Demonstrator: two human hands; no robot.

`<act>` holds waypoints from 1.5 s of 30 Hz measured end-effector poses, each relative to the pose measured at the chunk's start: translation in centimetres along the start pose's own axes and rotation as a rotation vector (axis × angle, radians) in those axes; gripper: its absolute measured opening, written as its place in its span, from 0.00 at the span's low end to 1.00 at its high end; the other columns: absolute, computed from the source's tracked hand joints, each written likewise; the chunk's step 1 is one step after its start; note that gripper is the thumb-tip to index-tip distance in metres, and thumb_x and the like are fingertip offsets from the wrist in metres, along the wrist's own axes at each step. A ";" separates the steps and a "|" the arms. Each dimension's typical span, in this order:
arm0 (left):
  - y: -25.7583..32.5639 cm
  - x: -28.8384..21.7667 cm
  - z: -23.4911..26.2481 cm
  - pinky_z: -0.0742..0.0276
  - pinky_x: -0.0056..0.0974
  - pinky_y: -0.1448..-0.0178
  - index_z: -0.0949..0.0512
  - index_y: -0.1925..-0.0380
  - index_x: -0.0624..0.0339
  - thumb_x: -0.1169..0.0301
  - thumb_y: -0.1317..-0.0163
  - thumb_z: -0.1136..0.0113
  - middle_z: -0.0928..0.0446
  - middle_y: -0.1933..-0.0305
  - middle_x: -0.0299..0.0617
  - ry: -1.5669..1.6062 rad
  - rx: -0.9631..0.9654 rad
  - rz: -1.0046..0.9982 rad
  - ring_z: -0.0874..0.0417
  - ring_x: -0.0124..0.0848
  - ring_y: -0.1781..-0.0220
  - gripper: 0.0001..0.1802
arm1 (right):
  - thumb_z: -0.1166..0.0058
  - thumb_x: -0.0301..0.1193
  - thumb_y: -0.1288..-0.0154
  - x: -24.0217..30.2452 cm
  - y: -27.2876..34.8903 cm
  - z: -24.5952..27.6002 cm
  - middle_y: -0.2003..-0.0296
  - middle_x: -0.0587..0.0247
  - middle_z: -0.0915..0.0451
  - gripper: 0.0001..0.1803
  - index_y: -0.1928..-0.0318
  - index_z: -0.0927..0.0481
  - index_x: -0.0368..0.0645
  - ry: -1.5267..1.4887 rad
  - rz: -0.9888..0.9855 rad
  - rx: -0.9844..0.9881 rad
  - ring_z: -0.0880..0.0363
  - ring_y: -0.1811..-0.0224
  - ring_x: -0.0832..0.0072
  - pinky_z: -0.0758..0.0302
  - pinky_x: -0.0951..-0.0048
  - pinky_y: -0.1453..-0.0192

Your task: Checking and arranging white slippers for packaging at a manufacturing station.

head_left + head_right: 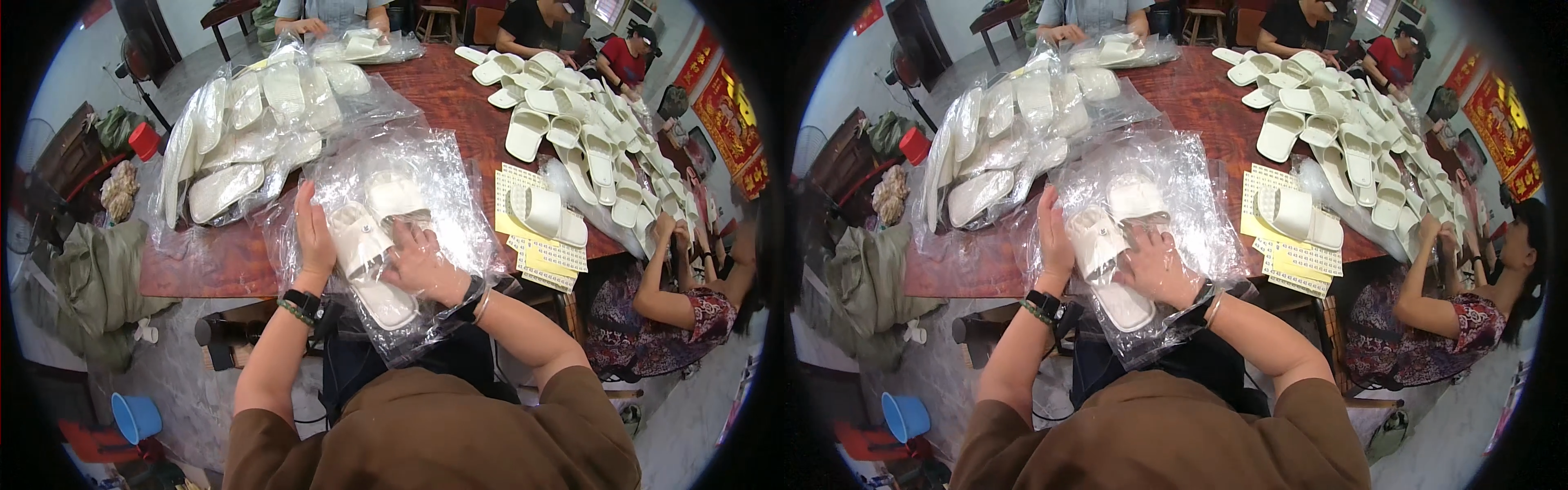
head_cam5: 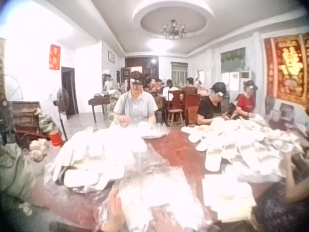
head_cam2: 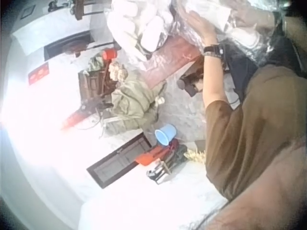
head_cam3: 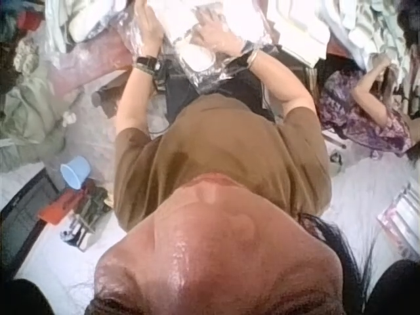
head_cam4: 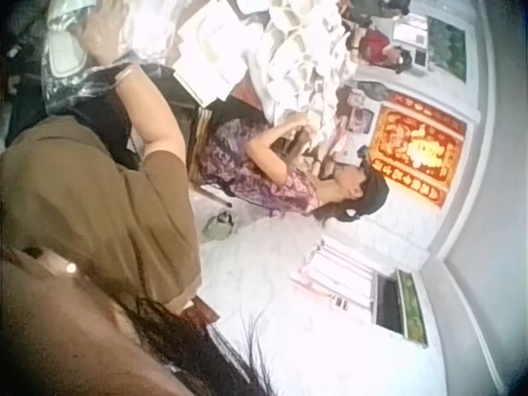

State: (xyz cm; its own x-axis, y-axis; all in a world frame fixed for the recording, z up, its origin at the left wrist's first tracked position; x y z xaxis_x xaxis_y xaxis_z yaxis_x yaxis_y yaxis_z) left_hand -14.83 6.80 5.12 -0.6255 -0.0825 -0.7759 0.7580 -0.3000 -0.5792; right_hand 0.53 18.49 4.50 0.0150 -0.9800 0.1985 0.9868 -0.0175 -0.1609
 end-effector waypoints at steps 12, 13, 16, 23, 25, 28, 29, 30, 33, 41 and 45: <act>0.1 -1.3 0.4 0.47 0.50 0.22 0.34 0.33 0.67 0.68 0.27 0.59 0.38 0.26 0.57 -0.034 -0.028 -0.128 0.38 0.53 0.25 0.25 | 0.48 0.49 0.32 -1.1 -2.8 -0.1 0.40 0.37 0.33 0.28 0.57 0.15 0.32 0.007 -0.025 -0.089 0.38 0.35 0.42 0.44 0.39 0.33; 0.0 -1.2 0.3 0.47 0.50 0.22 0.34 0.33 0.67 0.68 0.27 0.59 0.38 0.26 0.57 -0.034 -0.031 -0.129 0.38 0.53 0.25 0.25 | 0.48 0.49 0.32 -1.0 -2.4 0.6 0.40 0.37 0.33 0.28 0.57 0.15 0.32 0.009 -0.023 -0.089 0.38 0.35 0.42 0.44 0.39 0.33; 0.1 -0.7 0.2 0.47 0.49 0.22 0.34 0.33 0.67 0.67 0.27 0.59 0.37 0.27 0.56 0.007 -0.053 -0.063 0.38 0.52 0.25 0.25 | 0.46 0.48 0.32 -1.0 -0.6 3.5 0.42 0.31 0.33 0.29 0.55 0.18 0.28 0.046 -0.027 -0.252 0.37 0.36 0.42 0.43 0.37 0.35; -0.9 -3.5 0.4 0.35 0.49 0.32 0.30 0.39 0.65 0.73 0.31 0.47 0.29 0.38 0.54 -0.197 -0.075 -0.142 0.29 0.50 0.36 0.21 | 0.46 0.47 0.30 -4.9 -0.6 0.6 0.44 0.26 0.31 0.28 0.58 0.21 0.27 0.197 -0.093 -0.516 0.36 0.35 0.33 0.45 0.26 0.36; -1.1 -7.3 -1.0 0.33 0.49 0.33 0.29 0.40 0.63 0.74 0.34 0.44 0.26 0.42 0.54 -0.413 0.078 -0.394 0.27 0.53 0.40 0.22 | 0.47 0.47 0.30 -4.3 -1.2 0.8 0.43 0.24 0.32 0.28 0.57 0.21 0.26 0.135 -0.103 -0.447 0.37 0.35 0.32 0.45 0.24 0.37; -2.8 -7.8 -4.3 0.32 0.52 0.32 0.29 0.38 0.59 0.72 0.35 0.41 0.28 0.37 0.57 -0.188 0.323 -0.336 0.27 0.57 0.37 0.25 | 0.48 0.45 0.29 -4.2 -1.3 0.0 0.43 0.21 0.33 0.28 0.57 0.22 0.24 0.098 -0.074 -0.423 0.38 0.34 0.30 0.46 0.21 0.38; -3.2 -7.8 -5.8 0.32 0.52 0.32 0.31 0.35 0.58 0.70 0.34 0.41 0.30 0.34 0.58 -0.071 0.446 -0.279 0.27 0.58 0.35 0.27 | 0.49 0.45 0.29 -4.0 -1.0 -0.2 0.43 0.20 0.34 0.28 0.58 0.22 0.23 0.118 -0.031 -0.463 0.39 0.33 0.30 0.47 0.20 0.38; -3.8 -7.4 -6.2 0.32 0.52 0.32 0.31 0.35 0.58 0.70 0.34 0.41 0.30 0.34 0.58 -0.075 0.443 -0.277 0.27 0.58 0.35 0.27 | 0.49 0.45 0.29 -3.8 -1.0 -0.2 0.43 0.20 0.34 0.28 0.58 0.22 0.23 0.115 -0.027 -0.462 0.39 0.33 0.30 0.47 0.20 0.38; -4.2 -2.4 -8.9 0.47 0.52 0.22 0.44 0.25 0.56 0.61 0.28 0.47 0.41 0.23 0.58 0.030 0.532 -0.048 0.42 0.50 0.21 0.35 | 0.49 0.43 0.28 -4.3 -1.1 -0.4 0.42 0.23 0.34 0.26 0.59 0.21 0.26 0.066 -0.059 -0.368 0.37 0.34 0.33 0.47 0.24 0.35; -2.5 4.6 -10.6 0.62 0.58 0.18 0.55 0.21 0.48 0.40 0.30 0.51 0.51 0.19 0.60 -0.326 0.700 0.037 0.52 0.52 0.17 0.46 | 0.63 0.40 0.20 -1.1 7.8 1.2 0.37 0.34 0.34 0.22 0.37 0.28 0.40 -0.368 0.184 0.247 0.45 0.28 0.39 0.51 0.45 0.23; -2.4 3.4 -10.6 0.64 0.58 0.18 0.56 0.20 0.47 0.34 0.39 0.43 0.54 0.20 0.64 -0.492 0.740 -0.078 0.54 0.56 0.18 0.56 | 0.66 0.38 0.18 1.4 12.0 4.7 0.30 0.36 0.41 0.24 0.32 0.33 0.36 -0.644 0.408 0.921 0.48 0.24 0.45 0.52 0.51 0.21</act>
State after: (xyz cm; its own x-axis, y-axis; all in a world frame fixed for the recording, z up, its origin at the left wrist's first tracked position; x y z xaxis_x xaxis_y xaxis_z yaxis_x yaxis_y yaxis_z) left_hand -16.83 17.27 1.20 -0.8078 -0.3840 -0.4472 0.5030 -0.8446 -0.1832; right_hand 13.12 17.84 7.42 0.1731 -0.5959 0.7842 0.6311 0.6784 0.3761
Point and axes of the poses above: each hand's wrist, its own y-axis away from the middle knuckle, its own z-axis out of the back of the hand, x = y × z, the point moved 10 cm from there along -y, towards the middle knuckle
